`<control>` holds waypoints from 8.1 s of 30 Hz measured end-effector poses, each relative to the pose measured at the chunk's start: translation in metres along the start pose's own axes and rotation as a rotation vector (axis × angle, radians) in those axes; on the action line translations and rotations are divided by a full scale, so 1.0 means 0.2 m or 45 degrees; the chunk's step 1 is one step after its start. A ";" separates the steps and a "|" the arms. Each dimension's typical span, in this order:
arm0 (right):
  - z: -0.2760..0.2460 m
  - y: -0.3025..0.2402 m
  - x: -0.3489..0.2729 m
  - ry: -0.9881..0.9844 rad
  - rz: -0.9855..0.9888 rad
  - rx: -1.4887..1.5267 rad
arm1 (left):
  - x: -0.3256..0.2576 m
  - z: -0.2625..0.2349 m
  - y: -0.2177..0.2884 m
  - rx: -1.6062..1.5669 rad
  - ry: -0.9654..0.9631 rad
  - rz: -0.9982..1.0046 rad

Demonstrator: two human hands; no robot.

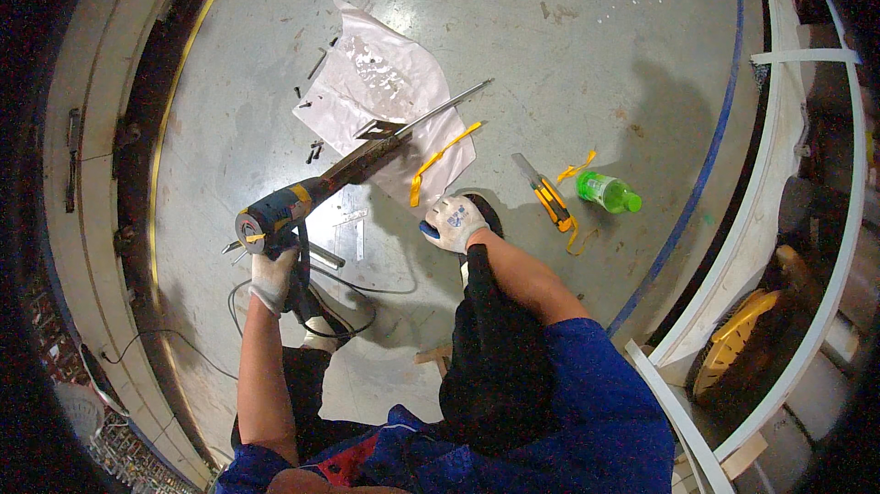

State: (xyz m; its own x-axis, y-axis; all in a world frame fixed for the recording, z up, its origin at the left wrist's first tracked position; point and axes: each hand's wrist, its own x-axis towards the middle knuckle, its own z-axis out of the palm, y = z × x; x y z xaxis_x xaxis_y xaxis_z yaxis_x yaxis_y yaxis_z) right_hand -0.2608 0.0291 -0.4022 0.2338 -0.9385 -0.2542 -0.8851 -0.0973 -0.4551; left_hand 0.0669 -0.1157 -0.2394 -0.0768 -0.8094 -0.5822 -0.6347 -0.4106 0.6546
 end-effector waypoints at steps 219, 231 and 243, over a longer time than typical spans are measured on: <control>-0.29 -0.71 0.29 0.382 0.575 0.963 | -1.39 -0.16 0.38 0.983 -0.248 1.213; -0.42 -0.86 0.47 0.258 0.482 1.197 | -1.31 -0.19 0.56 1.124 -0.385 1.104; -0.43 -0.91 0.55 -0.020 0.668 1.705 | -1.20 -0.18 0.56 1.147 -0.469 1.030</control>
State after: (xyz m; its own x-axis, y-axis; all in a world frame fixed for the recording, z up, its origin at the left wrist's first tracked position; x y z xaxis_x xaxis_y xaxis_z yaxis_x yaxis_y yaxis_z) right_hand -0.1091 -0.0841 -0.2738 0.0174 -0.7633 -0.6458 0.1664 0.6391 -0.7509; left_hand 0.0414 0.0167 -0.0092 -0.8034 -0.4709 -0.3645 -0.5925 0.6932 0.4103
